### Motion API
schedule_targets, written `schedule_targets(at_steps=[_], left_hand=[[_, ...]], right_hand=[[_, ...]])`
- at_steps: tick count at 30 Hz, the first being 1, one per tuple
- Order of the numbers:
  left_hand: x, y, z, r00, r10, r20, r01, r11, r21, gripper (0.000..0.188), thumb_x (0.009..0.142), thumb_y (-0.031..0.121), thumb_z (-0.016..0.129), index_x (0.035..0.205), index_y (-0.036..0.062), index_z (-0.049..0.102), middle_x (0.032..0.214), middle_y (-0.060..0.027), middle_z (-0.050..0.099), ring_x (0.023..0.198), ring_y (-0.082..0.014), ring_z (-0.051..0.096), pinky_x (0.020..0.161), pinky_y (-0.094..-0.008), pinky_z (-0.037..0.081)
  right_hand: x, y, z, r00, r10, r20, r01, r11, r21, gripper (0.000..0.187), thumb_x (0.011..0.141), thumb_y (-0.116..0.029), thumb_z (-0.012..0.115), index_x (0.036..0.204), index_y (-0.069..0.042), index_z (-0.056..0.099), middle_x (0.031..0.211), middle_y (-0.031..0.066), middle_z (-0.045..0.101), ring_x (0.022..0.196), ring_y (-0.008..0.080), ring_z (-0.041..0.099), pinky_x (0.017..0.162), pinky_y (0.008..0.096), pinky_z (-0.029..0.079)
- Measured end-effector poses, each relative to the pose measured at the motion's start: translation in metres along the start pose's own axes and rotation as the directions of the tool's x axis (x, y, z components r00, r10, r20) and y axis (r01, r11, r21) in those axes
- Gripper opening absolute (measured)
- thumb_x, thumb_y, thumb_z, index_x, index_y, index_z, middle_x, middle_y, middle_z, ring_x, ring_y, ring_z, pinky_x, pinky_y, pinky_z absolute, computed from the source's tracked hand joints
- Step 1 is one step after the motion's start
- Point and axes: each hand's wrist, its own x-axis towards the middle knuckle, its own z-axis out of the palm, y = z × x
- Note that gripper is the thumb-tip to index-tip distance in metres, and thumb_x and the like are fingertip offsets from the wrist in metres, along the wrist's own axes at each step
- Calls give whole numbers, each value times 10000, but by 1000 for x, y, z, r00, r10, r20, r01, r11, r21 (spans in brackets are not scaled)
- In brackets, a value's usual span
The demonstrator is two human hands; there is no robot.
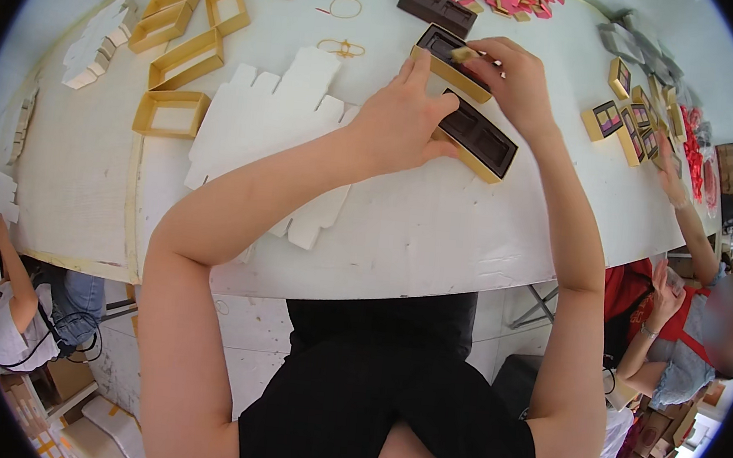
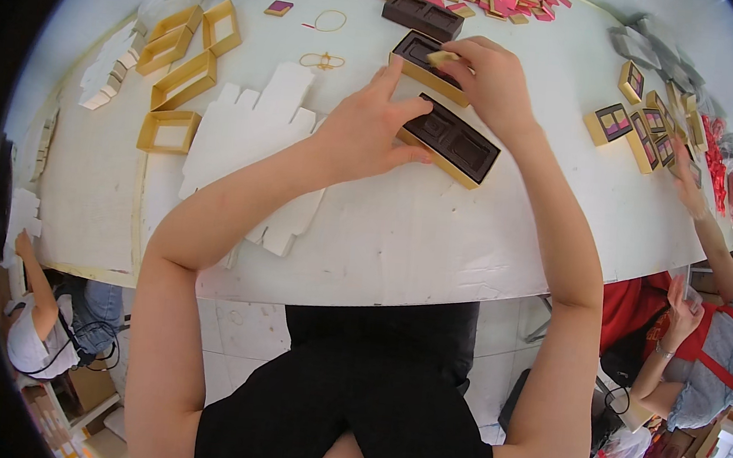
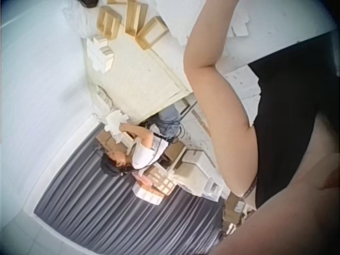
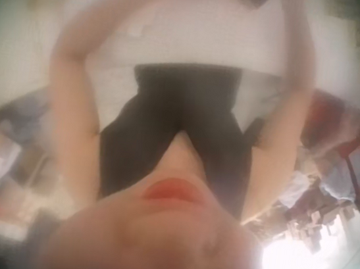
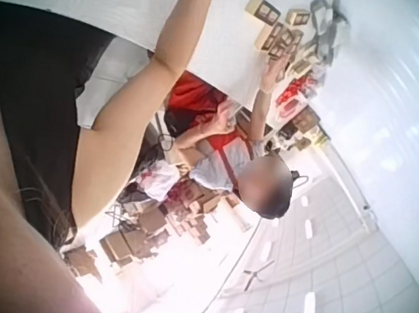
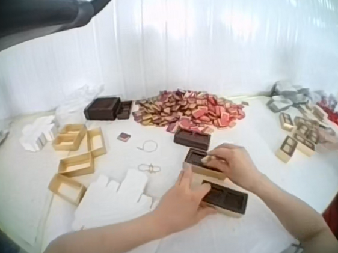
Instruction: The person assembles a makeup compact by placing a black plastic insert into a gold cardboard box, inserting pink and purple powder pans, and closing the lid. The person then folds and assembles additional gold cardboard boxes.
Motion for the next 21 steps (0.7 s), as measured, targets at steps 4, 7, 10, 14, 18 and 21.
schedule_targets(at_steps=[4,7,10,14,18,21], left_hand=[[-1,-4,7,1000,-20,-14,19,995,-95,599,767,415,822,1255,144,603,1455,-434,261,1377,-515,352,1080,-521,394],[0,-8,8,991,33,-131,-20,995,102,670,743,418,840,1292,153,563,1438,-436,277,1361,-500,377,1079,-564,374],[11,-23,9,970,20,-241,30,979,202,706,728,402,850,1302,140,532,1459,-361,322,1335,-469,411,1074,-598,361],[21,-34,1,999,-46,10,47,994,-95,697,729,368,848,1287,121,510,1463,-240,394,1277,-444,470,1047,-524,416],[18,-28,-2,998,-53,36,58,989,-134,668,733,348,844,1258,103,513,1446,-207,427,1218,-408,523,1006,-460,458],[17,-23,-4,999,-54,-4,53,992,-111,646,736,344,843,1232,83,522,1457,-224,414,1221,-419,520,1012,-473,455]], right_hand=[[2,-3,27,965,-254,-69,225,933,-283,116,841,-119,713,923,-39,731,1018,58,702,982,272,624,806,373,529],[4,10,22,903,-425,-60,388,869,-306,161,829,-54,667,987,-47,702,1049,54,691,953,278,603,833,380,522],[2,12,24,909,-415,44,399,835,-379,247,793,-16,648,1037,-45,675,1105,60,661,963,284,586,855,394,505],[3,-8,28,949,-278,150,315,798,-514,296,750,0,648,1041,-48,664,1167,70,615,1006,285,564,897,447,467],[7,-9,30,964,-212,159,265,784,-561,306,763,-20,655,1066,-60,669,1259,78,599,1172,284,537,1034,518,397],[0,11,30,932,-346,112,348,758,-551,341,789,-36,654,1127,-80,663,1341,53,585,1298,266,490,1131,541,324]])
